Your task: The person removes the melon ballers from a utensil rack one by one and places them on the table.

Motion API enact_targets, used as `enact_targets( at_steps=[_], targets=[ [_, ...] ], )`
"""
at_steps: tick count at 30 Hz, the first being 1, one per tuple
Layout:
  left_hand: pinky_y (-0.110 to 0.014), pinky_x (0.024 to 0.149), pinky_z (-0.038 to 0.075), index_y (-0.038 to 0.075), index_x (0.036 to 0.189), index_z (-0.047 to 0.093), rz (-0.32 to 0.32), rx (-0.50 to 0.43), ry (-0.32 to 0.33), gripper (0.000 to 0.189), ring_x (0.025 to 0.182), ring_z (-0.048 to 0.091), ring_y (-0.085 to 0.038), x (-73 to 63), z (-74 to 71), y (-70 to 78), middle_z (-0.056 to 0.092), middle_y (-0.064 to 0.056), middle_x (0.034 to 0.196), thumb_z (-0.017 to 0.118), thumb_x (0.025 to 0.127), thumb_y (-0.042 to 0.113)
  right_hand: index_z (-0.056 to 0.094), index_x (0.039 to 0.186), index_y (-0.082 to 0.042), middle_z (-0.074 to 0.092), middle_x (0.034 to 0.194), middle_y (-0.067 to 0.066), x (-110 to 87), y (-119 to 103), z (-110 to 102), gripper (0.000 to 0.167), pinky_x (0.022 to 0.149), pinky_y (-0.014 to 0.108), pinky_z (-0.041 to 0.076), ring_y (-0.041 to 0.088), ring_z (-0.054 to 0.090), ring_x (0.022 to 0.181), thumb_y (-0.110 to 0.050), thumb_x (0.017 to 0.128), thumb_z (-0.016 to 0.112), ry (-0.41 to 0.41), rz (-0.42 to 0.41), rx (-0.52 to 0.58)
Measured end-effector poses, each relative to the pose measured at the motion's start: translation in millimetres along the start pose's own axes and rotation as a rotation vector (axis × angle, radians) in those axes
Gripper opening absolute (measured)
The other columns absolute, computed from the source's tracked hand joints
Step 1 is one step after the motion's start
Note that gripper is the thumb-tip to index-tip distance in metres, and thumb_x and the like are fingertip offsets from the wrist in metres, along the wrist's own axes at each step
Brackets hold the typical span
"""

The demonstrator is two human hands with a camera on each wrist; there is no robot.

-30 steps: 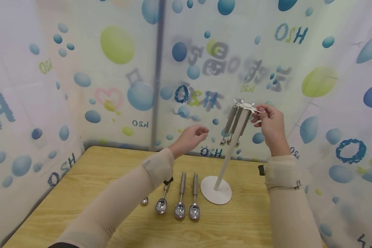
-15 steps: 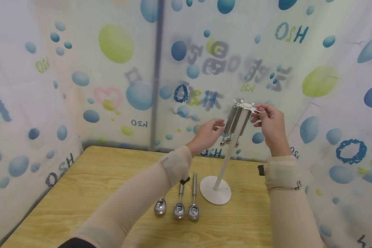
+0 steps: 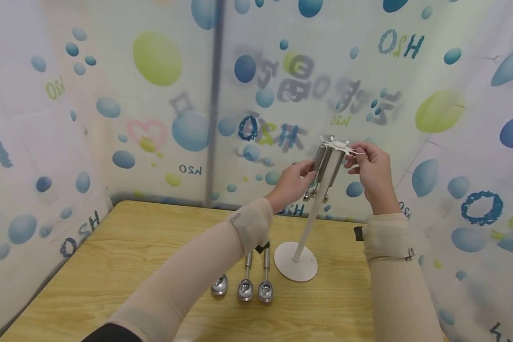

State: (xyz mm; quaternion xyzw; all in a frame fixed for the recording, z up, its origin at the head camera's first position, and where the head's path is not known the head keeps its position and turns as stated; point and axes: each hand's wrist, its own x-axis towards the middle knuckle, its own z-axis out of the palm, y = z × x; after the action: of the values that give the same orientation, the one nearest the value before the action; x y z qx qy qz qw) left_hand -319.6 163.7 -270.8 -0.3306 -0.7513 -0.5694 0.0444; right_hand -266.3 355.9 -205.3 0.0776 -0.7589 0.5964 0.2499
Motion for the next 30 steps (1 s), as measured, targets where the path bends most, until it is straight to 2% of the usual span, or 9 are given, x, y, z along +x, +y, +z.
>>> enact_targets(
  at_steps=[7, 12, 17, 20, 23, 27, 30],
  targets=[
    [-0.019, 0.075, 0.053, 0.011, 0.148, 0.052, -0.009, -0.020, 0.046, 0.041, 0.100, 0.064, -0.007, -0.3, 1.9, 1.5, 0.068, 0.000, 0.121, 0.052, 0.108, 0.021, 0.067, 0.117, -0.011, 0.068, 0.093, -0.001, 0.4, 0, 1, 0.021, 0.065, 0.017, 0.055, 0.010, 0.063, 0.075, -0.023, 0.106, 0.053, -0.002, 0.000, -0.026],
    [-0.019, 0.075, 0.053, 0.011, 0.145, 0.054, 0.006, -0.025, 0.044, 0.039, 0.098, 0.063, -0.006, 0.7, -0.6, -1.1, 0.068, 0.000, 0.122, 0.054, 0.107, 0.021, 0.064, 0.129, -0.008, 0.067, 0.094, -0.002, 0.9, -2, 0, 0.033, 0.063, 0.018, 0.053, 0.009, 0.063, 0.075, -0.028, 0.104, 0.054, -0.002, 0.003, -0.042],
    [-0.020, 0.076, 0.052, 0.010, 0.143, 0.056, 0.024, -0.010, 0.038, 0.038, 0.097, 0.062, -0.006, 1.1, -3.4, -3.0, 0.068, 0.000, 0.120, 0.055, 0.107, 0.022, 0.061, 0.136, -0.015, 0.065, 0.097, -0.002, -0.4, -3, -1, 0.032, 0.062, 0.018, 0.053, 0.009, 0.064, 0.073, -0.023, 0.106, 0.053, 0.030, 0.003, -0.026],
    [-0.019, 0.078, 0.052, 0.009, 0.141, 0.057, 0.029, -0.004, 0.037, 0.036, 0.097, 0.062, -0.006, 0.6, -4.3, -3.5, 0.069, 0.000, 0.118, 0.056, 0.107, 0.022, 0.063, 0.133, -0.018, 0.065, 0.098, -0.002, -2.7, -4, -1, 0.029, 0.061, 0.018, 0.054, 0.010, 0.064, 0.071, -0.023, 0.105, 0.054, 0.065, -0.005, 0.007],
    [-0.020, 0.078, 0.052, 0.009, 0.138, 0.059, 0.024, -0.008, 0.037, 0.034, 0.095, 0.061, -0.006, -0.9, -4.7, -3.7, 0.068, 0.000, 0.116, 0.056, 0.107, 0.022, 0.066, 0.124, -0.017, 0.066, 0.096, -0.003, -6.0, -6, -1, 0.027, 0.059, 0.017, 0.052, 0.009, 0.063, 0.070, -0.030, 0.104, 0.054, 0.106, -0.023, 0.004],
    [-0.021, 0.076, 0.052, 0.010, 0.138, 0.059, 0.004, -0.029, 0.027, 0.034, 0.094, 0.061, -0.005, -3.5, -5.4, -2.3, 0.067, 0.002, 0.115, 0.057, 0.106, 0.023, 0.068, 0.117, -0.009, 0.066, 0.088, -0.003, -10.4, -7, 0, 0.035, 0.054, 0.016, 0.048, 0.009, 0.061, 0.067, -0.037, 0.103, 0.052, 0.156, -0.070, -0.028],
    [-0.022, 0.073, 0.052, 0.011, 0.137, 0.060, -0.007, -0.041, 0.025, 0.034, 0.092, 0.061, -0.005, -4.8, -6.4, -0.8, 0.068, 0.003, 0.114, 0.058, 0.106, 0.024, 0.068, 0.116, -0.003, 0.066, 0.084, -0.003, -13.2, -8, 0, 0.037, 0.053, 0.015, 0.047, 0.009, 0.061, 0.064, -0.034, 0.103, 0.055, 0.174, -0.101, -0.039]
  ],
)
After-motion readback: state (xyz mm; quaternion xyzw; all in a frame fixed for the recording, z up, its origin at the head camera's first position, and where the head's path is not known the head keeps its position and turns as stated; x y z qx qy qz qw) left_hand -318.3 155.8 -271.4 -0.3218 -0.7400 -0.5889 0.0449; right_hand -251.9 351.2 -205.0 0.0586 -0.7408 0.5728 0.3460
